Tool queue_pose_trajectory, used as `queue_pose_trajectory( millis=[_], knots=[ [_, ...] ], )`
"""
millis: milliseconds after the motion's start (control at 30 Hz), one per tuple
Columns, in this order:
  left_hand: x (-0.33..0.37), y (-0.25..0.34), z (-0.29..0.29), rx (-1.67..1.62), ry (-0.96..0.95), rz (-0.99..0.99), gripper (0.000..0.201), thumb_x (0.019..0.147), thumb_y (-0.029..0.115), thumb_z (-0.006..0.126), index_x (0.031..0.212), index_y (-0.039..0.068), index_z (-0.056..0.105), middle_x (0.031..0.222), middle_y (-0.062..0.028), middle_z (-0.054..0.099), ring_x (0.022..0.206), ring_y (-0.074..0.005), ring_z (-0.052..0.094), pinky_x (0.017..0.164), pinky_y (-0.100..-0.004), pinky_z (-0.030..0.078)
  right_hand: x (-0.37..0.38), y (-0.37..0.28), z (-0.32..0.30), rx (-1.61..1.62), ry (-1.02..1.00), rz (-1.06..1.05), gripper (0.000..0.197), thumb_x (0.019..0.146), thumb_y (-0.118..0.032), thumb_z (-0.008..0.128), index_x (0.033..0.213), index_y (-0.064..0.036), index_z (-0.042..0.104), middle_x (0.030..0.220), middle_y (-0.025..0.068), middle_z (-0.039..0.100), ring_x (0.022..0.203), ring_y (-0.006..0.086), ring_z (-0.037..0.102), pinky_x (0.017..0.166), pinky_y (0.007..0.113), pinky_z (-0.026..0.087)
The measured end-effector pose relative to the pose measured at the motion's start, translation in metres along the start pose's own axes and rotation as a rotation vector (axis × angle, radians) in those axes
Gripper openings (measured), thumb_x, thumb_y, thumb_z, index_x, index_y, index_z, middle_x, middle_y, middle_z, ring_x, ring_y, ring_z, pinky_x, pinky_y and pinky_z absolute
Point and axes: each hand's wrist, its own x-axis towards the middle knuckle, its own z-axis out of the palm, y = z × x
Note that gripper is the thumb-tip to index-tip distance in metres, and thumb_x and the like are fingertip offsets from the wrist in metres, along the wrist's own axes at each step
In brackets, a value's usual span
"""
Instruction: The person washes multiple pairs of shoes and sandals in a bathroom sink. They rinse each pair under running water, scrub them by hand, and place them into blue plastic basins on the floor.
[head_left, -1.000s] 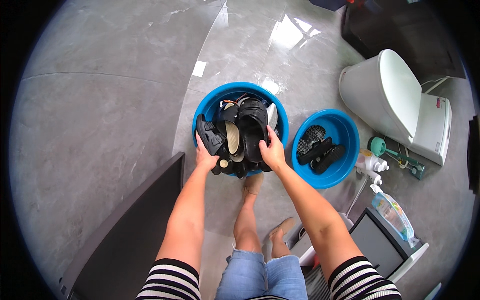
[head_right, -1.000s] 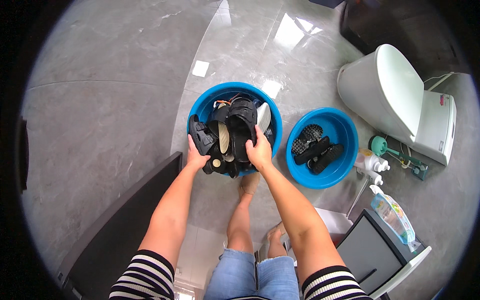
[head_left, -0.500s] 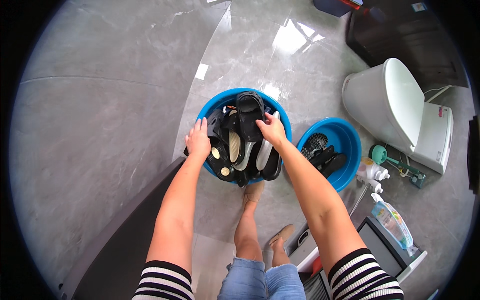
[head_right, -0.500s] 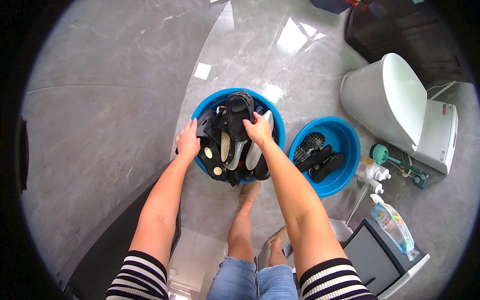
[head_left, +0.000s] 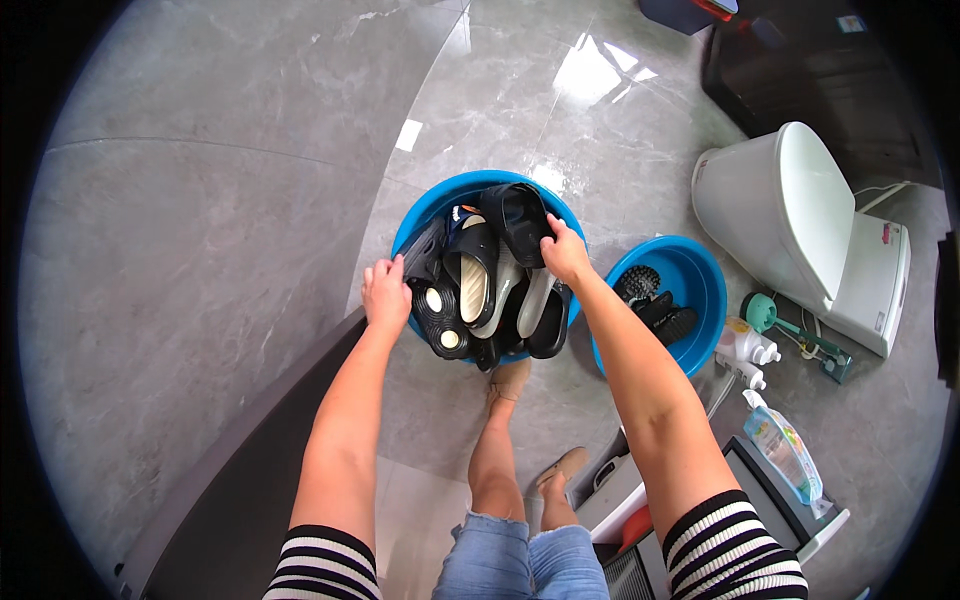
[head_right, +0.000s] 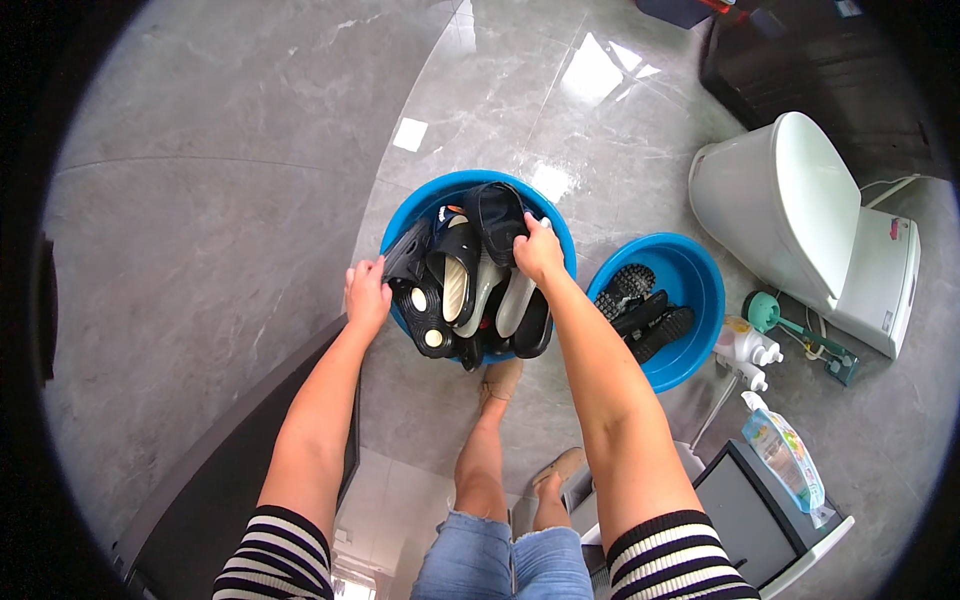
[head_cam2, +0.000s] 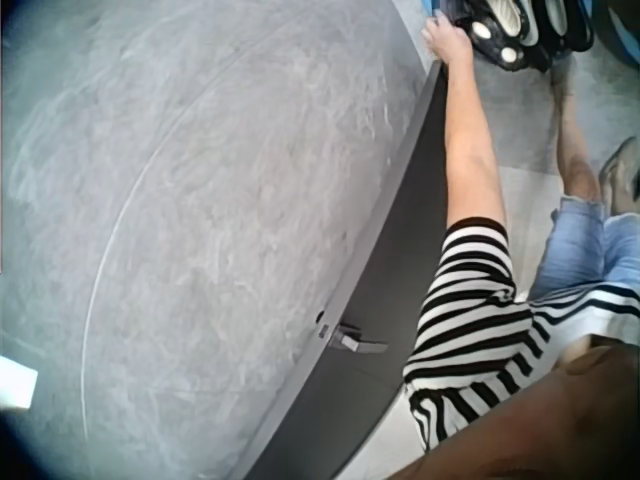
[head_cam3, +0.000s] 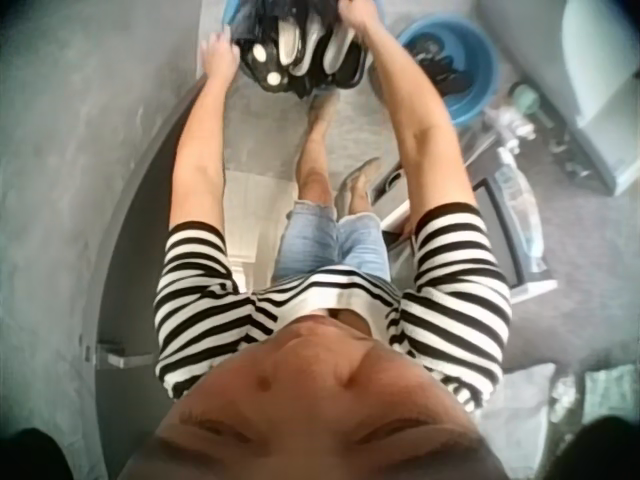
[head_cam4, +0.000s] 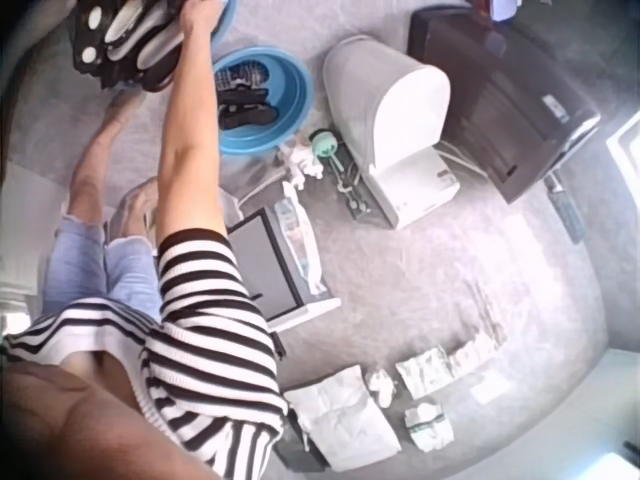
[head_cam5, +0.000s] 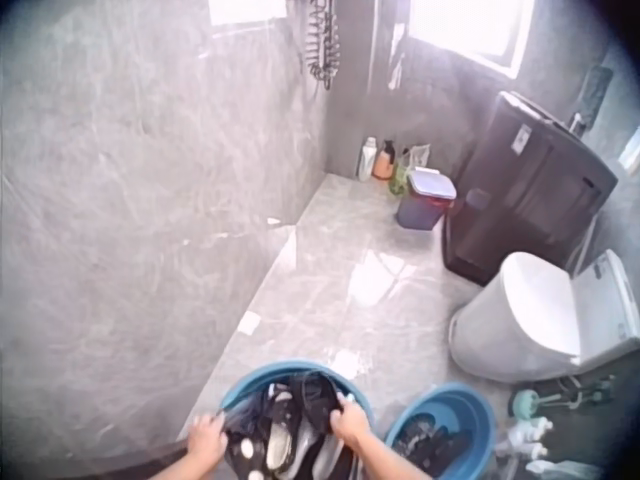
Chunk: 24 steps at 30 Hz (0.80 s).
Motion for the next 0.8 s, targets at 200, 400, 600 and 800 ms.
queue_pose_trajectory(
  millis=[200,400,600,800],
  knots=[
    [0.015,-0.001,0.031,0.114,-0.128,-0.146,0.061,0.077,0.010,0.073,0.135,0.010,0.052,0.120,-0.0084,0.053,0.112,-0.0311,0.048,0.092,-0.0459,0.044,-0.002,-0.007,0.011,0.092,0.048,-0.090,0.059,0.088,-0.028,0.059,0.140,-0.0039,0.047,0.132,0.0272,0.054,0.128,0.0400,0.047,0.108,0.041,0.037],
    [0.017,-0.002,0.016,0.053,-0.333,-0.241,0.093,0.079,0.022,0.076,0.154,0.024,0.021,0.154,-0.0112,0.030,0.140,-0.0327,0.029,0.107,-0.0544,0.027,-0.020,-0.005,0.005,0.305,0.185,0.066,0.072,0.091,-0.043,0.062,0.144,0.0001,0.039,0.141,0.0270,0.043,0.129,0.0390,0.045,0.107,0.041,0.037],
    [0.012,-0.014,0.009,0.031,-0.331,-0.247,0.089,0.079,0.017,0.074,0.153,0.023,0.025,0.159,-0.0103,0.023,0.145,-0.0316,0.021,0.110,-0.0576,0.024,-0.038,-0.018,0.009,0.230,0.156,-0.060,0.077,0.091,-0.044,0.061,0.149,-0.0047,0.031,0.150,0.0258,0.032,0.140,0.0388,0.031,0.114,0.042,0.028],
    [-0.002,0.020,0.007,-0.088,-0.266,-0.102,0.073,0.080,0.012,0.070,0.146,0.016,0.039,0.153,-0.0138,0.033,0.142,-0.0347,0.027,0.110,-0.0556,0.027,-0.067,-0.007,0.008,0.212,0.224,0.022,0.075,0.091,-0.042,0.060,0.149,-0.0067,0.031,0.151,0.0271,0.030,0.139,0.0403,0.031,0.113,0.043,0.030]
  ],
)
